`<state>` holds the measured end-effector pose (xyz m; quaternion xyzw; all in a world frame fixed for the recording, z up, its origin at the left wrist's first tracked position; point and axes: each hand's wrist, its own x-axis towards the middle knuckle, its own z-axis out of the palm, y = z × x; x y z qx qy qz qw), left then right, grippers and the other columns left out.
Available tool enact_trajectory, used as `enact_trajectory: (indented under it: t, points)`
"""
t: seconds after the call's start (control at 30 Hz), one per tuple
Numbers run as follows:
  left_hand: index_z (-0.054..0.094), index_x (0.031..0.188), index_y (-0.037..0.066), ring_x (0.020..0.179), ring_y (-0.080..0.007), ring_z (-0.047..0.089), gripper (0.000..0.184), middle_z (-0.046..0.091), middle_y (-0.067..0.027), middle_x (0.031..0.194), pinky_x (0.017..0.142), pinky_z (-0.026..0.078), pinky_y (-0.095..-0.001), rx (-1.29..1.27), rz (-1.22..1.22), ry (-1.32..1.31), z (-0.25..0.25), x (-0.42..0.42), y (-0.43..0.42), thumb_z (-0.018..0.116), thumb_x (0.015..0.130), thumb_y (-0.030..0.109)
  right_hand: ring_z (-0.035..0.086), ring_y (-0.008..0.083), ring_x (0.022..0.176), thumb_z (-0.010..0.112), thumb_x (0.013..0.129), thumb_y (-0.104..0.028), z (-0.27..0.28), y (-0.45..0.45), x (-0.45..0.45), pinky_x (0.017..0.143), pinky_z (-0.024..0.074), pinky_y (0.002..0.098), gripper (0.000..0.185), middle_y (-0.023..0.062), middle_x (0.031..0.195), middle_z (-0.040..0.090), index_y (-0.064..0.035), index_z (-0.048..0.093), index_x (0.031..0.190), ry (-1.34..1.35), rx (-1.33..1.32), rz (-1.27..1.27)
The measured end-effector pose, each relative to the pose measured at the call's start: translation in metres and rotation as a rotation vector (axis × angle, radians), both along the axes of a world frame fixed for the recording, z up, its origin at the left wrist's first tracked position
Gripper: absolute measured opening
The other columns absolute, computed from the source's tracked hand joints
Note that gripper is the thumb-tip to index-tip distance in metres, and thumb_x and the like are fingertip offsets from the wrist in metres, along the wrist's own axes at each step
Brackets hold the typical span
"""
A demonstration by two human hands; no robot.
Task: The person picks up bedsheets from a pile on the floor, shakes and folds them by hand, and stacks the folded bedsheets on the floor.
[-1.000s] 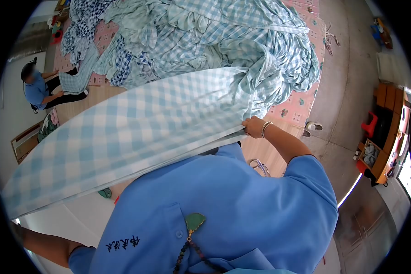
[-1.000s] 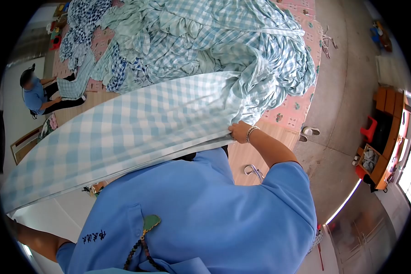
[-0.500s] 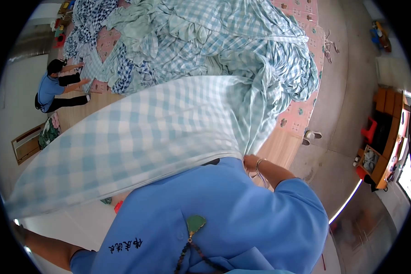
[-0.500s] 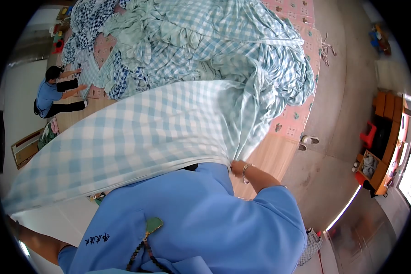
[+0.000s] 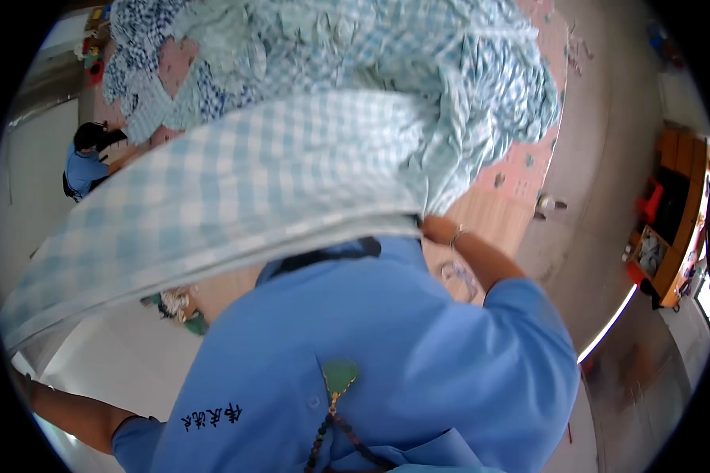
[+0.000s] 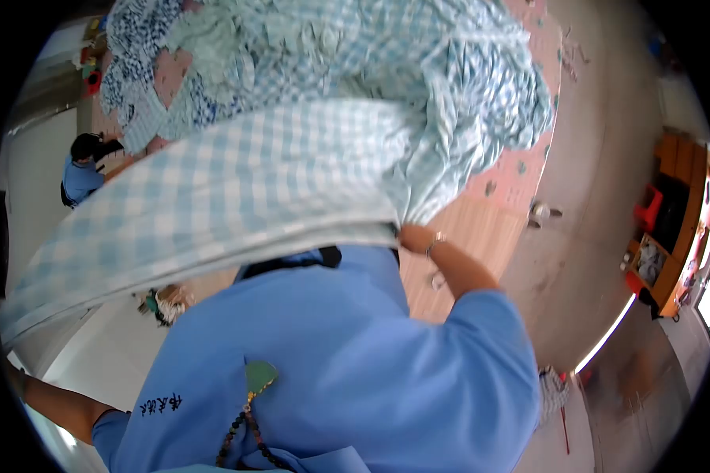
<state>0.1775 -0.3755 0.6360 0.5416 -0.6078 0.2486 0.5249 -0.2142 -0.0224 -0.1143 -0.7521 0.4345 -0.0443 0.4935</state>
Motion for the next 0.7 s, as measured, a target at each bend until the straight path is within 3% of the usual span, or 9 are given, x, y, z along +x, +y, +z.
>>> enact_trajectory:
  t: [0.03, 0.1, 0.2, 0.3, 0.43, 0.53, 0.57, 0.6, 0.7]
  points:
    - [0.052, 0.082, 0.005, 0.075, -0.0207, 0.045, 0.035, 0.048, -0.0094, 0.079, 0.069, 0.037, -0.0381, 0.049, -0.037, -0.239, 0.009, 0.009, 0.003, 0.039, 0.084, 0.037, 0.054, 0.0312, 0.074, 0.057, 0.063, -0.009, 0.012, -0.009, -0.003, 0.065, 0.0452, 0.0376, 0.013, 0.014, 0.075, 0.056, -0.0053, 0.059, 0.074, 0.004, 0.041, -0.003]
    - [0.052, 0.085, 0.003, 0.078, -0.0221, 0.047, 0.037, 0.049, -0.0107, 0.082, 0.07, 0.038, -0.0389, 0.029, -0.197, 0.041, 0.013, 0.007, 0.004, 0.039, 0.084, 0.038, 0.054, 0.0273, 0.078, 0.056, 0.067, -0.014, 0.01, -0.01, -0.002, 0.065, 0.0451, 0.0363, 0.01, 0.0112, 0.077, 0.055, -0.0065, 0.059, 0.074, -0.017, -0.113, 0.049]
    - [0.052, 0.087, 0.001, 0.079, -0.0234, 0.048, 0.04, 0.05, -0.0125, 0.086, 0.071, 0.038, -0.0401, 0.014, -0.109, -0.004, 0.017, 0.006, 0.01, 0.04, 0.084, 0.038, 0.05, 0.021, 0.086, 0.06, 0.066, -0.02, 0.014, -0.017, -0.008, 0.068, 0.0447, 0.0324, 0.013, 0.0049, 0.076, 0.056, -0.0101, 0.06, 0.075, -0.049, -0.208, 0.143]
    - [0.053, 0.088, -0.001, 0.077, -0.0245, 0.049, 0.04, 0.051, -0.0143, 0.086, 0.069, 0.039, -0.041, 0.01, -0.131, 0.004, 0.015, 0.008, 0.008, 0.039, 0.084, 0.037, 0.05, 0.0233, 0.088, 0.062, 0.064, -0.015, 0.031, -0.021, -0.013, 0.069, 0.0444, 0.0349, 0.016, 0.0054, 0.083, 0.055, -0.0087, 0.06, 0.079, -0.048, -0.12, 0.164]
    - [0.054, 0.086, -0.001, 0.075, -0.0247, 0.049, 0.038, 0.051, -0.0148, 0.083, 0.068, 0.039, -0.041, 0.022, -0.091, 0.041, 0.002, -0.002, 0.016, 0.039, 0.084, 0.034, 0.051, 0.0237, 0.081, 0.057, 0.067, -0.018, 0.032, -0.024, -0.013, 0.068, 0.0445, 0.0338, 0.012, 0.007, 0.075, 0.056, -0.0096, 0.061, 0.075, 0.052, -0.076, 0.159]
    - [0.055, 0.085, -0.001, 0.074, -0.0243, 0.049, 0.036, 0.052, -0.0149, 0.082, 0.067, 0.039, -0.0409, -0.002, 0.036, 0.021, 0.001, 0.005, 0.019, 0.04, 0.083, 0.033, 0.052, 0.0269, 0.076, 0.054, 0.067, -0.011, 0.022, -0.022, -0.047, 0.066, 0.0441, 0.0359, 0.005, 0.0097, 0.074, 0.053, -0.0071, 0.055, 0.069, 0.045, -0.155, -0.459]
    - [0.055, 0.086, -0.001, 0.074, -0.024, 0.049, 0.037, 0.052, -0.0147, 0.083, 0.067, 0.039, -0.041, 0.058, -0.005, 0.019, 0.004, 0.017, 0.02, 0.041, 0.083, 0.033, 0.051, 0.0272, 0.075, 0.056, 0.065, -0.008, 0.032, -0.032, -0.071, 0.065, 0.0439, 0.036, 0.005, 0.0091, 0.075, 0.051, -0.0064, 0.054, 0.07, -0.061, -0.234, -0.595]
    - [0.055, 0.086, -0.001, 0.074, -0.0237, 0.049, 0.037, 0.052, -0.0145, 0.084, 0.067, 0.038, -0.041, 0.118, -0.044, 0.016, 0.006, 0.025, 0.021, 0.041, 0.082, 0.033, 0.051, 0.0271, 0.075, 0.056, 0.063, -0.006, 0.04, -0.037, -0.088, 0.063, 0.0437, 0.0355, 0.007, 0.0081, 0.073, 0.05, -0.0057, 0.054, 0.069, 0.032, -0.302, -0.637]
    - [0.055, 0.087, -0.001, 0.074, -0.0227, 0.049, 0.037, 0.052, -0.0138, 0.085, 0.067, 0.039, -0.0404, 0.014, -0.012, 0.008, -0.004, 0.032, 0.022, 0.042, 0.082, 0.033, 0.049, 0.0229, 0.084, 0.055, 0.06, -0.009, 0.075, -0.026, -0.099, 0.066, 0.0441, 0.0334, 0.011, 0.0071, 0.079, 0.05, -0.0053, 0.055, 0.07, 0.232, -0.263, -0.164]
